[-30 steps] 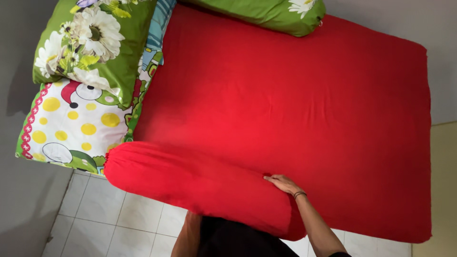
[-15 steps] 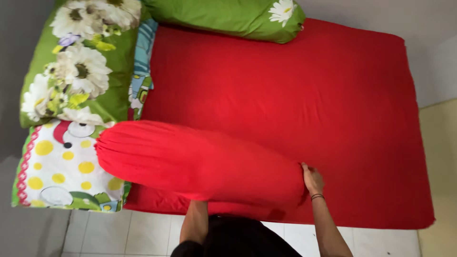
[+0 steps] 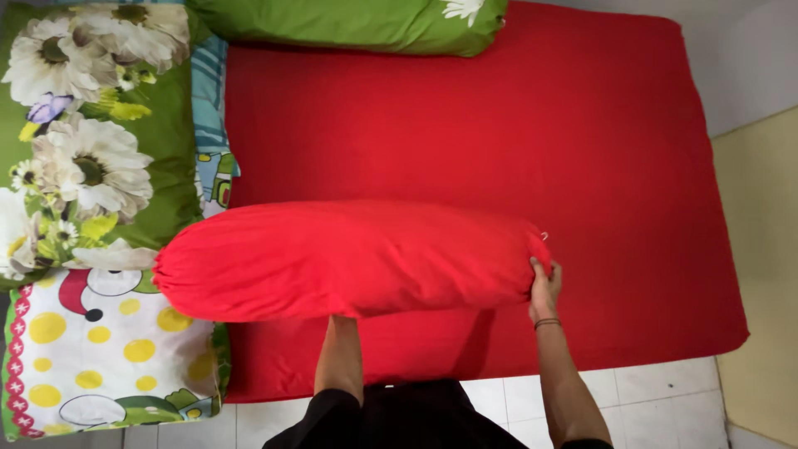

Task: The person arranges cylindrical pillows on a red bedsheet, placing a green pillow and a red pillow at the head of the bed. They then smooth the red sheet across the mattress surface by hand.

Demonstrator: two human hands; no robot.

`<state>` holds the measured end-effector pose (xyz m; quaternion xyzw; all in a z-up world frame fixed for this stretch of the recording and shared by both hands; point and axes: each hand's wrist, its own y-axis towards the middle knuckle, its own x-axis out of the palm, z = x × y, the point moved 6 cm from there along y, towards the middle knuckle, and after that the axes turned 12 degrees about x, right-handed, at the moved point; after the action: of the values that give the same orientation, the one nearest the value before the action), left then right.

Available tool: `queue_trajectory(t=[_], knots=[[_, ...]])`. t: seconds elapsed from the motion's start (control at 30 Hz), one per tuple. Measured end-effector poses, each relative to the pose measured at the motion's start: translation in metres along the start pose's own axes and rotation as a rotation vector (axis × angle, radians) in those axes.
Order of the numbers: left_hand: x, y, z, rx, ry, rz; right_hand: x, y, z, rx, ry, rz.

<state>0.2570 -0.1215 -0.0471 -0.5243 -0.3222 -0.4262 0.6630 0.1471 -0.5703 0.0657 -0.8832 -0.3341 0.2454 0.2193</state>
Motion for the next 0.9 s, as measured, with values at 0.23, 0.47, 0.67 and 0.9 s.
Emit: queue_trajectory(t=[0.23, 0.47, 0.67, 0.9], knots=[[-0.021, -0.075, 0.136, 0.322, 0.118, 0.124, 0.016, 0.012, -0.01, 0.139, -0.343, 0.146], [-0.004, -0.091, 0.187, 0.375, 0.121, 0.206, 0.119, -0.003, -0.063, -0.598, -0.925, 0.242], [-0.033, -0.077, 0.162, 0.403, 0.033, 0.276, 0.199, -0.011, -0.065, -0.88, -1.077, -0.174], [-0.048, -0.069, 0.063, 0.055, -0.073, 0.255, 0.224, 0.0, -0.057, -0.969, -1.015, -0.309]])
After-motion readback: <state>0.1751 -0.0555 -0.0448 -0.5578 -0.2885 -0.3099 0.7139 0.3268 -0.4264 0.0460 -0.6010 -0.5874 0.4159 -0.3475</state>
